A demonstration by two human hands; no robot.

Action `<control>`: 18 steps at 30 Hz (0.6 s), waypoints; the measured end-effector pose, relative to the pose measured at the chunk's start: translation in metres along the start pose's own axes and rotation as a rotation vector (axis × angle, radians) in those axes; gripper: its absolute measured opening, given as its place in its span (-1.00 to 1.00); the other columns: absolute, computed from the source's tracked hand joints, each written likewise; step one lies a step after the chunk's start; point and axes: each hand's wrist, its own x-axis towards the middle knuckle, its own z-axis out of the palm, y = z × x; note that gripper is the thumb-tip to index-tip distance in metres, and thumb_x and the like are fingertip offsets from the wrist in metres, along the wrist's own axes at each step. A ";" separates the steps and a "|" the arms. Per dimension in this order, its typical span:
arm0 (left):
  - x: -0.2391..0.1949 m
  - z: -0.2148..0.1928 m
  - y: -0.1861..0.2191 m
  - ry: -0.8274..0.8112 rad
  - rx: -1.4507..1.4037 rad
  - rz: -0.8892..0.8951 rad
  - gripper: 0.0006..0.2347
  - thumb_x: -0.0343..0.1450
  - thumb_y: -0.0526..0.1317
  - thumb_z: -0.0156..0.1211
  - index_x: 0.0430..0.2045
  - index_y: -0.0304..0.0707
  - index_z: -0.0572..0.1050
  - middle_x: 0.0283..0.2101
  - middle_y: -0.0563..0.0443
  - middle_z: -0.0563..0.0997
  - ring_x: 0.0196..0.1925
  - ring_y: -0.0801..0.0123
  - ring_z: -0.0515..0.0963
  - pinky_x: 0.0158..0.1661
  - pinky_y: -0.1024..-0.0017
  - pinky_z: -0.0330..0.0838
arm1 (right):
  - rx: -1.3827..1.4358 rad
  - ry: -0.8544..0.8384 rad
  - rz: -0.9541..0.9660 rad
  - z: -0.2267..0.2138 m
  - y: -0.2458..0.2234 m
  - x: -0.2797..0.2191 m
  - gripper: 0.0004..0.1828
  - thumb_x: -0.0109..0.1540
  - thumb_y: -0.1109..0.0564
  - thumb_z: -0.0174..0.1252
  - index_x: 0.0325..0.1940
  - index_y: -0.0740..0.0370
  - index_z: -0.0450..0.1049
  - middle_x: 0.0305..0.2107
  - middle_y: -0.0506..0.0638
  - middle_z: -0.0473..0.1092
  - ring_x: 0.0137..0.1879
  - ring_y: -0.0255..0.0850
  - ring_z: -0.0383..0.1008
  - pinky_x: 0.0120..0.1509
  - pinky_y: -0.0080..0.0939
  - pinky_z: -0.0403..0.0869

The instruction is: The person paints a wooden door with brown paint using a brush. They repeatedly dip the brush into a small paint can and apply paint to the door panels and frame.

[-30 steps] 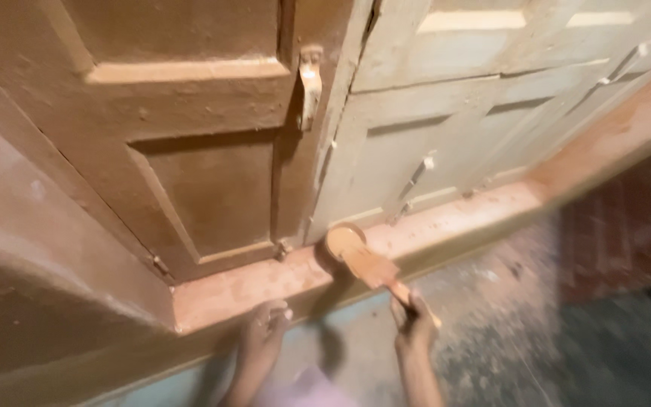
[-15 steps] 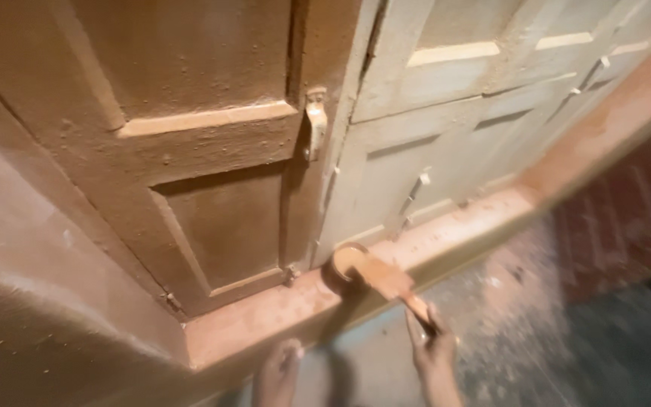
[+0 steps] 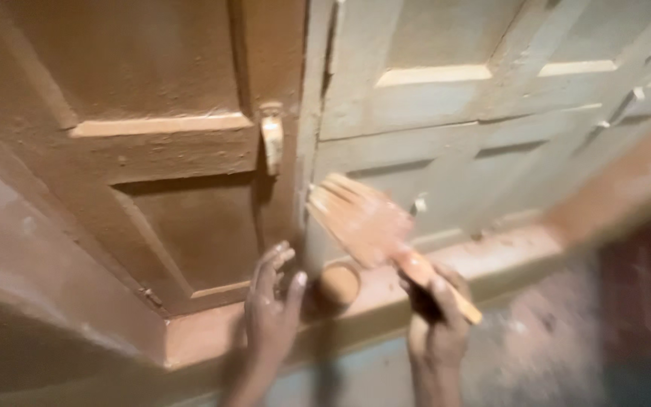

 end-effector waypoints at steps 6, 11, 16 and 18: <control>0.023 0.046 0.032 0.117 0.145 0.077 -0.72 0.47 -0.29 0.17 0.06 -0.39 0.47 0.22 -0.18 0.51 0.27 0.12 0.51 0.23 0.26 0.41 | -0.284 -0.203 -0.327 0.029 -0.004 0.030 -0.78 0.29 0.34 0.17 0.01 0.49 0.50 -0.07 0.22 0.46 0.02 0.02 0.52 0.18 -0.04 0.53; 0.027 0.073 0.046 0.216 0.051 0.100 -0.72 0.42 -0.33 0.17 0.02 -0.43 0.46 0.19 -0.20 0.52 0.25 0.12 0.53 0.22 0.27 0.42 | -0.799 -0.087 -0.681 0.028 -0.032 0.039 -0.82 0.32 0.34 0.17 0.00 0.45 0.52 -0.09 0.20 0.49 -0.01 -0.05 0.51 0.15 -0.17 0.48; 0.022 0.079 0.037 0.317 0.099 0.119 -0.72 0.45 -0.33 0.16 0.05 -0.43 0.45 0.17 -0.20 0.54 0.24 0.15 0.53 0.23 0.30 0.40 | -0.995 -0.114 -0.851 0.027 -0.028 0.040 -0.84 0.28 0.34 0.24 -0.06 0.41 0.53 -0.14 0.21 0.50 -0.02 0.03 0.54 0.11 -0.09 0.53; 0.023 0.078 0.033 0.342 0.035 0.056 -0.68 0.45 -0.33 0.14 0.10 -0.42 0.43 0.16 -0.17 0.54 0.20 0.20 0.54 0.20 0.33 0.43 | -1.031 -0.203 -0.869 0.039 -0.015 0.034 -0.85 0.20 0.32 0.26 -0.13 0.37 0.54 -0.15 0.27 0.48 -0.04 0.07 0.55 0.05 -0.05 0.55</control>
